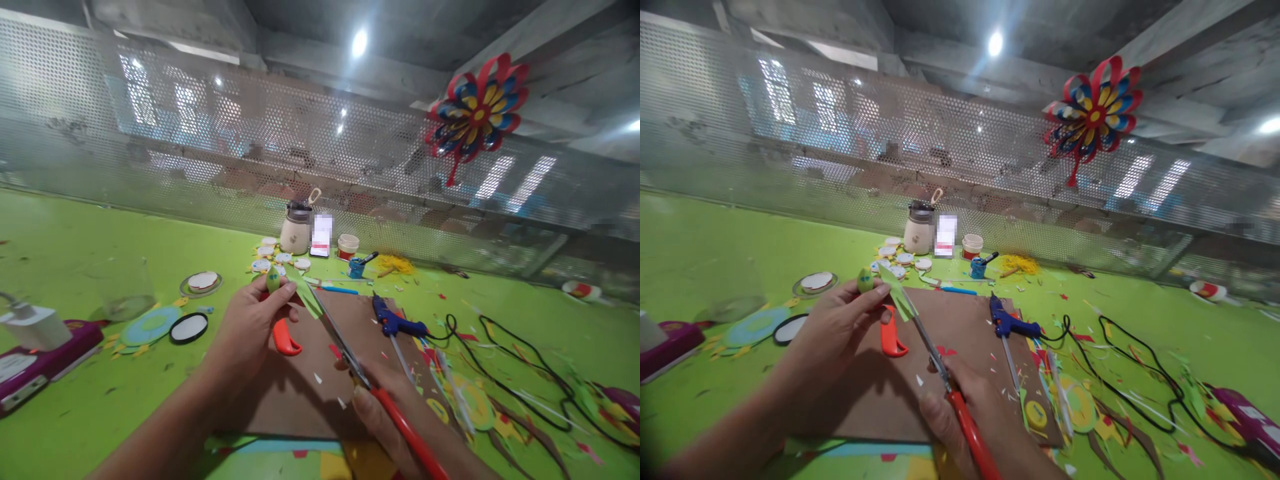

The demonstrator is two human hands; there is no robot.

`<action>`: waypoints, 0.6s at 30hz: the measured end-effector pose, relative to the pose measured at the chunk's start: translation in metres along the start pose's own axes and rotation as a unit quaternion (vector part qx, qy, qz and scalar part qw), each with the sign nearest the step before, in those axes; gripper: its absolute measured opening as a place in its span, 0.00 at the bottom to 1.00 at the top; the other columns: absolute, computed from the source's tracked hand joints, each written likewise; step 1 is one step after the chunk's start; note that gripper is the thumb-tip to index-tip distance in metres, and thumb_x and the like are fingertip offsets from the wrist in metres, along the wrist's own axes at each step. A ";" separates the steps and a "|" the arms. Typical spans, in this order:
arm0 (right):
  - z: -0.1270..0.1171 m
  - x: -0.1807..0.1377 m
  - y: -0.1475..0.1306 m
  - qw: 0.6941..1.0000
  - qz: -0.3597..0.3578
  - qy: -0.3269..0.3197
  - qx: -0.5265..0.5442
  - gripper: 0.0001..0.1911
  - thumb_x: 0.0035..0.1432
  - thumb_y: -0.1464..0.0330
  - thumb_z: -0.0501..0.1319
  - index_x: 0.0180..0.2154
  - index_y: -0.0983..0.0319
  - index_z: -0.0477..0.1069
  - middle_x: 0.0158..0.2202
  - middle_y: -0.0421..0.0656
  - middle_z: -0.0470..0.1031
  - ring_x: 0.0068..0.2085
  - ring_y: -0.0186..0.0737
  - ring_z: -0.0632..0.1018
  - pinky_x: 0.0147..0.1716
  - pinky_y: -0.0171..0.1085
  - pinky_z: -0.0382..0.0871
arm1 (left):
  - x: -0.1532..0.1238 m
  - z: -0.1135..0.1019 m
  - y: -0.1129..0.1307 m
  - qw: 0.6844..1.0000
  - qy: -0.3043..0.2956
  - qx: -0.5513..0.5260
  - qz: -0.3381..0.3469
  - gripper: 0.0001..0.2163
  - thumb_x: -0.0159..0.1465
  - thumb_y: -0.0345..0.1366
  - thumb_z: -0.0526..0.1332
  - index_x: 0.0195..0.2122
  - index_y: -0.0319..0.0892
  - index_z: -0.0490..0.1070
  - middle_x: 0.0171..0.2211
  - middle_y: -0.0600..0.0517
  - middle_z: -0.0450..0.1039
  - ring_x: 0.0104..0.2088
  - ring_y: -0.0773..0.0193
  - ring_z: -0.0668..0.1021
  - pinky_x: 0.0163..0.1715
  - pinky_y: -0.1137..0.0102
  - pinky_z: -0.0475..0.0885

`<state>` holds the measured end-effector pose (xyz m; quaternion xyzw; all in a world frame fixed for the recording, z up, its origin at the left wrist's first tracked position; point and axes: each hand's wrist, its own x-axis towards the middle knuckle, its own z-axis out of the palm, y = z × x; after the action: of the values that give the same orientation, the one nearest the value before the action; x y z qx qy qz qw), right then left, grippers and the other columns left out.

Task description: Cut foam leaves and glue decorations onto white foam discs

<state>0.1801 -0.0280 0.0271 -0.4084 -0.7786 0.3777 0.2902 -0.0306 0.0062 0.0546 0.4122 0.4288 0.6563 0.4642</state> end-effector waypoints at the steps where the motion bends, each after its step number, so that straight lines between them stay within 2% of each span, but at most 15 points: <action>1: 0.000 0.000 0.000 1.000 -0.001 0.001 -0.003 0.34 0.59 0.41 0.47 0.47 0.62 0.70 0.22 0.38 0.65 0.22 0.34 0.67 0.23 0.33 0.59 | 0.000 0.000 0.000 1.000 0.001 -0.001 0.000 0.08 0.55 0.37 0.68 0.27 0.39 0.71 0.21 0.57 0.71 0.22 0.73 0.72 0.23 0.79 0.68; 5: 0.000 0.001 0.001 1.000 -0.001 -0.001 -0.016 0.36 0.60 0.41 0.45 0.47 0.63 0.70 0.23 0.39 0.67 0.23 0.35 0.68 0.25 0.34 0.58 | 0.000 0.001 0.002 1.000 0.009 -0.009 -0.009 0.08 0.54 0.36 0.69 0.26 0.39 0.71 0.21 0.57 0.71 0.21 0.73 0.72 0.22 0.79 0.67; 9: -0.001 0.001 0.001 1.000 0.000 -0.010 -0.027 0.36 0.60 0.41 0.44 0.48 0.63 0.70 0.20 0.37 0.62 0.22 0.35 0.65 0.24 0.34 0.55 | 0.001 0.002 0.002 1.000 0.016 -0.021 -0.009 0.08 0.52 0.35 0.69 0.26 0.40 0.72 0.21 0.57 0.72 0.21 0.73 0.72 0.23 0.79 0.68; 18: 0.000 0.000 0.004 1.000 0.019 0.001 -0.019 0.30 0.59 0.44 0.50 0.45 0.62 0.72 0.20 0.35 0.59 0.21 0.32 0.61 0.21 0.32 0.51 | -0.004 0.007 0.013 1.000 0.022 -0.007 -0.009 0.08 0.52 0.34 0.68 0.22 0.38 0.71 0.18 0.56 0.70 0.19 0.73 0.70 0.21 0.78 0.65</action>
<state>0.1815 -0.0261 0.0233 -0.4286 -0.7779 0.3676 0.2758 -0.0266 0.0014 0.0680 0.3908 0.4382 0.6635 0.4637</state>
